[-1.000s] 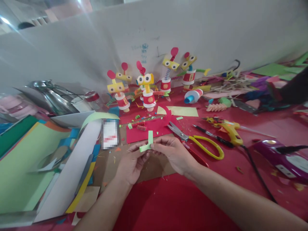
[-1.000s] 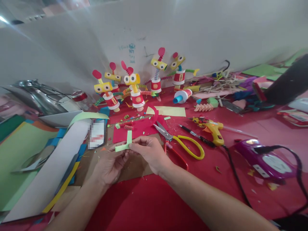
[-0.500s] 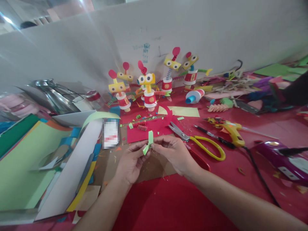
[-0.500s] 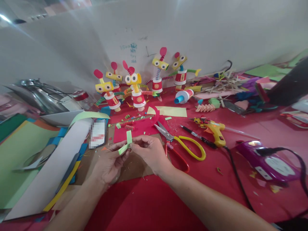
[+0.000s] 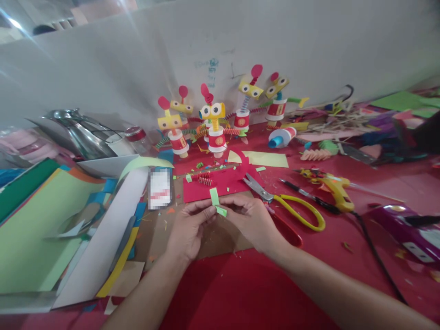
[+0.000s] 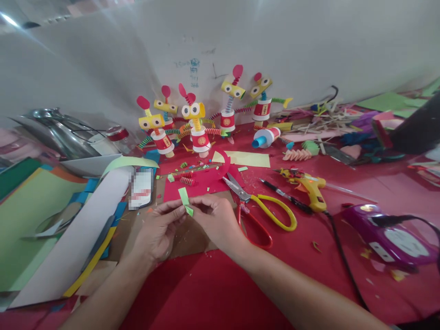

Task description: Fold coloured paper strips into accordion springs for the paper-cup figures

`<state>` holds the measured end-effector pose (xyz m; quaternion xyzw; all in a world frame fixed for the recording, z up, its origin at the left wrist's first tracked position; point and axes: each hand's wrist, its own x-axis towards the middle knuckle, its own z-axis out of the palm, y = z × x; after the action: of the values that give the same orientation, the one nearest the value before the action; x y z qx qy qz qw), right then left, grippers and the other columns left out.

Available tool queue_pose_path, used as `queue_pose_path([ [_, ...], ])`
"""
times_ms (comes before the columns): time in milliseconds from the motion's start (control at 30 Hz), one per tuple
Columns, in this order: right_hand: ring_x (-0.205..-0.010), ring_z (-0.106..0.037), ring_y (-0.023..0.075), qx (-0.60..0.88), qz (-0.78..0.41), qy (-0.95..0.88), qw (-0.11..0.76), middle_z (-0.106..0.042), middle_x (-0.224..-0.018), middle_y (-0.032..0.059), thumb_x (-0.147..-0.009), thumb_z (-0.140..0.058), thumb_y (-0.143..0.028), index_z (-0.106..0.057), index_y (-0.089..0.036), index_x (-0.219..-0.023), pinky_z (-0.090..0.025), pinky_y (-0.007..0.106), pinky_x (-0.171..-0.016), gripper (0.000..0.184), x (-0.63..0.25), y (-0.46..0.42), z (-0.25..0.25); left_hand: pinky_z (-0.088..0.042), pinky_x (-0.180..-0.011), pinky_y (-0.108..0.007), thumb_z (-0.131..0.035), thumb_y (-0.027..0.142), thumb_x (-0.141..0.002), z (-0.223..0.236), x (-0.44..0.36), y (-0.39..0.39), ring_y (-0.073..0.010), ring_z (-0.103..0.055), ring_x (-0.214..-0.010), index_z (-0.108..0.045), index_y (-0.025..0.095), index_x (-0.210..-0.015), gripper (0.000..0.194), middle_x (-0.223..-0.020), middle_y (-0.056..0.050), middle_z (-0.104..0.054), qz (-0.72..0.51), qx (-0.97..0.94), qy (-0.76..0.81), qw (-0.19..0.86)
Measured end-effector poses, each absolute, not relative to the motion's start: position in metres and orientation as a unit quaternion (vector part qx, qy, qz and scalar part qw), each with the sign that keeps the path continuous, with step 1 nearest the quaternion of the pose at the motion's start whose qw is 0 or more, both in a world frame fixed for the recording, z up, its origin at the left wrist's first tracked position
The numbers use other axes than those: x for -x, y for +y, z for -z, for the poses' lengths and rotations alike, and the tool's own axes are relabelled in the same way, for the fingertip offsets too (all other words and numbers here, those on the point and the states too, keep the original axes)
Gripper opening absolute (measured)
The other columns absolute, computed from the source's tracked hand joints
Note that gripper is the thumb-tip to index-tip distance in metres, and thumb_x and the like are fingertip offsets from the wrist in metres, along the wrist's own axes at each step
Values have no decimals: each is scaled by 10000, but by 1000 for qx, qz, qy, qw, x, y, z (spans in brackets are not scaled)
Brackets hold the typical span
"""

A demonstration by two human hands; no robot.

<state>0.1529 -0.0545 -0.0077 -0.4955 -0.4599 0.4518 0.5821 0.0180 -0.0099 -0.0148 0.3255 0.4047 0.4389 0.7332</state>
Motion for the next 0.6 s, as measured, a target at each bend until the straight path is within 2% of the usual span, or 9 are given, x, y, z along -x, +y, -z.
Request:
queue_pose_path([
  [100,-834,-643,182,500,-422,-486,580,-702,-888,25,-724,-662,-211,-721,-242,-854,-496,350,-785,146,-152,-55,9,-506,-644,-203,-827,128,-522,13,-19,-9,-93,-630,-636,-717,125,-768,269,-719,-37,-706,-454,-319,404,727],
  [233,-868,-635,175,477,-439,-478,593,-686,-960,30,-710,-694,-234,-657,-244,-997,-505,334,-784,290,-150,-56,10,-484,-611,-182,-821,142,-542,12,-20,-10,-72,-605,-597,-706,131,-746,234,-683,-15,-694,-477,-320,394,718],
  [400,-693,-602,140,509,-431,-444,599,-650,-704,-6,-727,-675,-293,-664,-198,-764,-484,285,-683,103,-150,-54,8,-497,-714,-214,-806,153,-582,14,-21,-13,-89,-630,-689,-685,141,-737,197,-730,-8,-690,-472,-322,365,735],
  [500,-655,-592,132,522,-428,-445,589,-655,-688,-8,-720,-659,-280,-665,-189,-747,-477,271,-647,95,-152,-53,7,-492,-717,-220,-792,167,-612,14,-20,-15,-94,-627,-714,-676,147,-762,191,-769,-9,-685,-450,-337,358,746],
  [600,-650,-606,140,532,-433,-452,570,-676,-697,5,-702,-648,-245,-674,-183,-762,-483,281,-648,90,-154,-52,8,-461,-633,-190,-773,193,-647,10,-18,-14,-72,-589,-643,-675,149,-767,161,-729,1,-660,-415,-382,363,741],
])
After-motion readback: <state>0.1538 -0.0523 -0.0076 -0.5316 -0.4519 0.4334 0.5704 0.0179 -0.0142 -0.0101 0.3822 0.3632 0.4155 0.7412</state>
